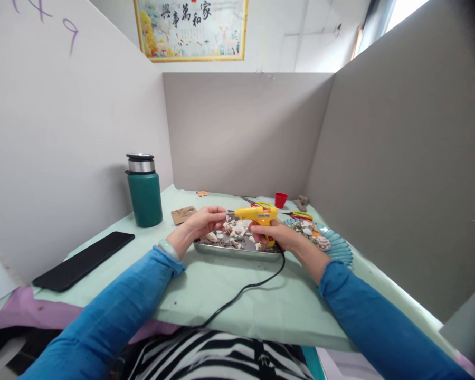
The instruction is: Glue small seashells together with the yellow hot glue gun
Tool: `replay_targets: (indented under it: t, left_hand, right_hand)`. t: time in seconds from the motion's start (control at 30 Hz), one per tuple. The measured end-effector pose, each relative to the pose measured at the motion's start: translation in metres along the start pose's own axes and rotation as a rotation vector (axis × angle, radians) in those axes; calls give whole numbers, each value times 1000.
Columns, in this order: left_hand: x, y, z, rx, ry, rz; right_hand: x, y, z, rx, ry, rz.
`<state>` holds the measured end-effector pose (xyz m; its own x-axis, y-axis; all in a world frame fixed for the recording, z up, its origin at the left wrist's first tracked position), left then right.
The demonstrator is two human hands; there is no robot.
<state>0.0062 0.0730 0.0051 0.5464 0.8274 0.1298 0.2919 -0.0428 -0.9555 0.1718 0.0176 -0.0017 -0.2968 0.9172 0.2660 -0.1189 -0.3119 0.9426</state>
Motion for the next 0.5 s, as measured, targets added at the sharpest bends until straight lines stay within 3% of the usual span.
replay_targets:
  t: [0.5]
  left_hand:
    - [1, 0, 2, -18, -2, -4]
  right_hand:
    - [1, -2, 1, 4, -5, -8]
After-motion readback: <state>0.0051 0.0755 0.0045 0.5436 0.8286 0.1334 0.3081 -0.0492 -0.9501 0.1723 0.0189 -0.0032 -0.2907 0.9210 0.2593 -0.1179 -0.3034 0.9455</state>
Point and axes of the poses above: each hand's wrist, its own x-axis towards the middle knuckle, its own z-axis out of the back of the hand, y = z × x, the point moved 7 cm from there along x, towards the middle knuckle, and after that the axes turned 7 degrees about -y, right-handed, at the moved point
